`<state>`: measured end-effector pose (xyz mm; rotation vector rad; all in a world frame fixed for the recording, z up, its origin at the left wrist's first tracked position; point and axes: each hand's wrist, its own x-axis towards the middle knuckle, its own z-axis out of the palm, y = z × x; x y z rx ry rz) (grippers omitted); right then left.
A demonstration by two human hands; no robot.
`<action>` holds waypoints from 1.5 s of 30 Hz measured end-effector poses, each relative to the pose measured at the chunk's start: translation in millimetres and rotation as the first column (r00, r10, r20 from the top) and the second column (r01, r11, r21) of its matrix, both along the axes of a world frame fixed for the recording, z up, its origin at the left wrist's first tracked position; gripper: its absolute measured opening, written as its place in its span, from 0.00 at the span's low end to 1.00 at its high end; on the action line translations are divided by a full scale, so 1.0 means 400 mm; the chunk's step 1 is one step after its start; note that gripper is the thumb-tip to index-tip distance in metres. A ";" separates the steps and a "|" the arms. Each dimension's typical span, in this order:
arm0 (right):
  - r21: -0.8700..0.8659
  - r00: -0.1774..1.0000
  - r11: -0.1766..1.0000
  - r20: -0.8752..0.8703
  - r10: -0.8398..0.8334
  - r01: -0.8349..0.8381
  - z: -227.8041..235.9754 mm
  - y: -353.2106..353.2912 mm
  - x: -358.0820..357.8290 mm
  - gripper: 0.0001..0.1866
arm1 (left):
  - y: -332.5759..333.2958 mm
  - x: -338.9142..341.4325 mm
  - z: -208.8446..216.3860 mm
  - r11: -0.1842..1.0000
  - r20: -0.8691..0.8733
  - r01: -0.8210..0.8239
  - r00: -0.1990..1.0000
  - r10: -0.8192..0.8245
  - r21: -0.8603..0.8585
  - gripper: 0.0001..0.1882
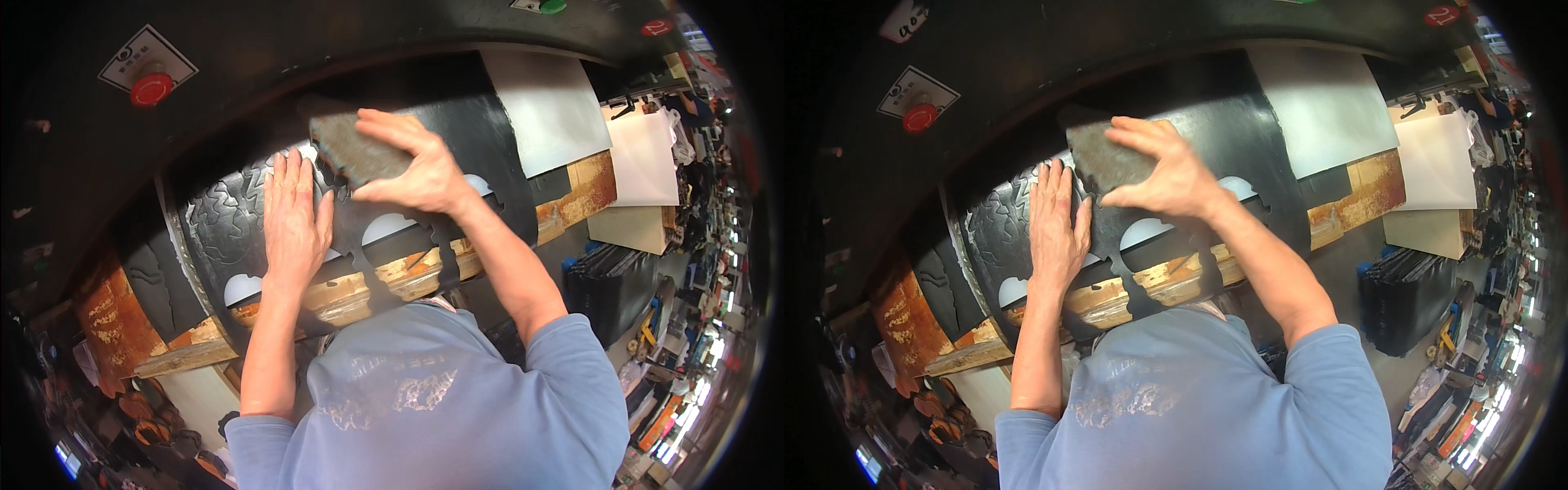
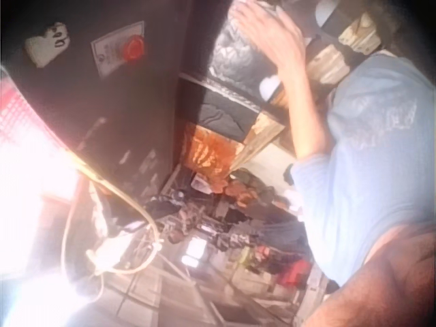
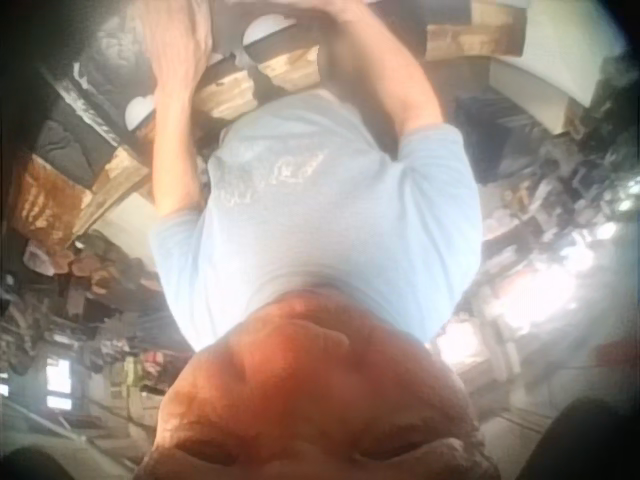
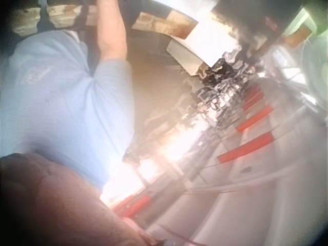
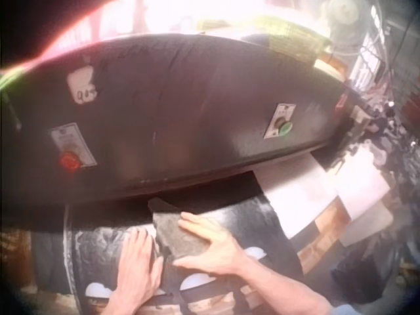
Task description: The person repeatedly places a black rubber sheet into a roller press, runs it through the rollers, and removes it. They also handle several white rubber pieces, placing them on the sheet and pressing them through the machine. The person folds and unfolds the rubber sheet multiple times during the process.
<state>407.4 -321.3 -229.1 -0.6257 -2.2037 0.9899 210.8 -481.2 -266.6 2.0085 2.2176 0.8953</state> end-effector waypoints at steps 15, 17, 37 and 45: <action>0.461 0.983 0.887 0.142 -0.118 0.040 -0.031 0.108 0.175 0.40 | -0.018 -0.019 0.023 0.999 0.037 0.028 0.999 -0.028 -0.022 0.34; 0.464 0.985 0.885 0.129 -0.111 0.039 -0.033 0.108 0.176 0.40 | -0.017 -0.020 0.020 0.999 0.042 0.015 0.999 -0.013 -0.051 0.35; 0.078 0.710 0.783 -0.484 -0.512 0.618 0.151 0.138 0.276 0.10 | -0.260 0.147 0.008 0.992 0.189 0.076 0.977 -0.094 0.099 0.08; 0.201 0.750 0.746 -0.388 -0.535 0.635 0.217 0.152 0.338 0.15 | -0.262 0.154 0.013 0.992 0.143 -0.019 0.990 0.000 0.127 0.08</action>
